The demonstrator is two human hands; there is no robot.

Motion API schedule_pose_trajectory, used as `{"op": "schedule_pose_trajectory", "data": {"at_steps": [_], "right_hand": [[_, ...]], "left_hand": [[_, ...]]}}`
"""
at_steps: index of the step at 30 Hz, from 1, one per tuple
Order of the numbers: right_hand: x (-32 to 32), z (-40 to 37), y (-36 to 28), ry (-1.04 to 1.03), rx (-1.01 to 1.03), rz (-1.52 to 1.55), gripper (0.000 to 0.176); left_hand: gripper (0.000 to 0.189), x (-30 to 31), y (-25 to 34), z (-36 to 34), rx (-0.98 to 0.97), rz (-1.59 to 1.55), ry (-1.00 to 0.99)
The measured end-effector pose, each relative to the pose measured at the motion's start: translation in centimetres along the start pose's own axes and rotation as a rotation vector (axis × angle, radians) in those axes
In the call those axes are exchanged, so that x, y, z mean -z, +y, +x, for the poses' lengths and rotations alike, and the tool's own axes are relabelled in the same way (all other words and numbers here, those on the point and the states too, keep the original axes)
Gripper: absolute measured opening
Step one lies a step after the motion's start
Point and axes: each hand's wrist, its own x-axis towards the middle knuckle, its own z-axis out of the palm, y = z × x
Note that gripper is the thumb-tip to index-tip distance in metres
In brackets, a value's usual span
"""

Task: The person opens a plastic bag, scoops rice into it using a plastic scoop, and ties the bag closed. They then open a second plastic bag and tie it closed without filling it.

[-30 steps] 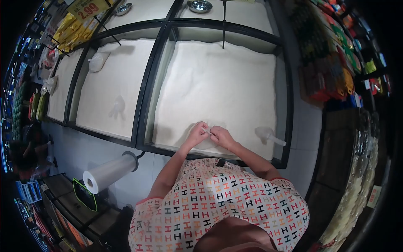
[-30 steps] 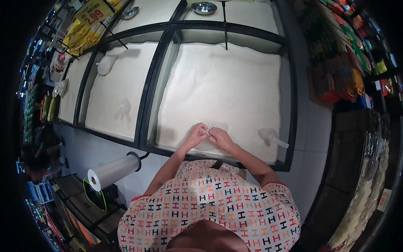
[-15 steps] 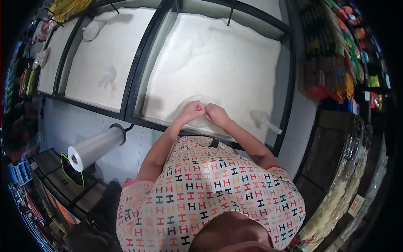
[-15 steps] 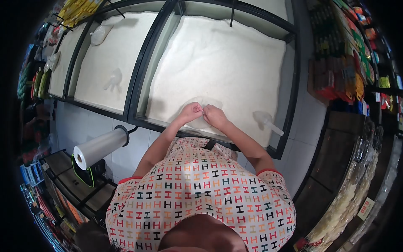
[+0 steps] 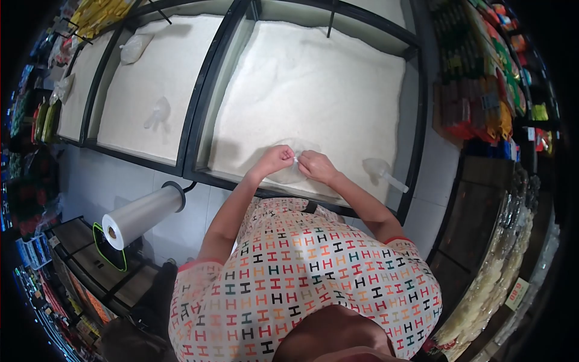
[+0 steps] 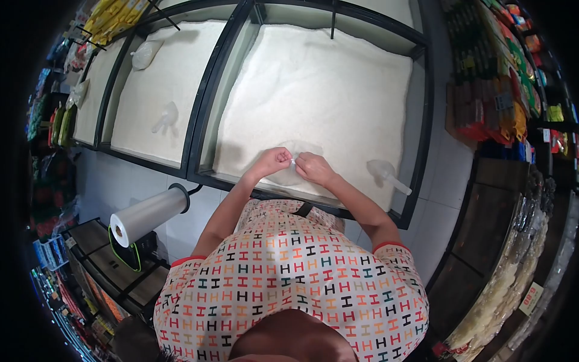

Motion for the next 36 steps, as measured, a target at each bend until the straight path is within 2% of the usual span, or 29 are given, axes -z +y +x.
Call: {"op": "schedule_pose_trajectory", "data": {"at_steps": [5,8,11,20,26,29,32,36], "right_hand": [[0.3,-0.1,-0.1,0.018,0.039,0.039,0.012],[0.3,-0.2,-0.1,0.014,0.074,0.055,0.011],[0.3,0.1,-0.2,0.022,0.086,0.039,0.010],[-0.1,-0.5,-0.2,0.124,0.051,0.110,0.008],[-1.1,-1.1,-1.2,0.144,-0.233,0.177,0.012],[0.2,-0.3,-2.5,0.145,-0.152,0.130,0.016],[0.3,-0.1,-2.3,0.064,-0.155,0.058,0.018],[0.3,0.0,-2.1,0.093,-0.134,0.112,0.014]], "left_hand": [[0.011,-0.1,1.2,-0.2,0.002,0.051,0.007],[0.010,0.3,1.4,-0.4,0.021,0.076,-0.059],[0.010,0.0,1.4,-0.3,-0.093,0.241,-0.013],[0.011,-0.3,0.1,0.2,-0.041,0.133,-0.035],[0.010,-0.9,0.2,-0.2,0.041,0.103,0.087],[0.012,-1.1,0.1,0.1,0.032,0.006,0.066],[0.015,-1.1,-0.9,0.6,0.086,0.016,0.076],[0.015,-1.5,-1.0,0.2,0.093,-0.111,0.081]]}}
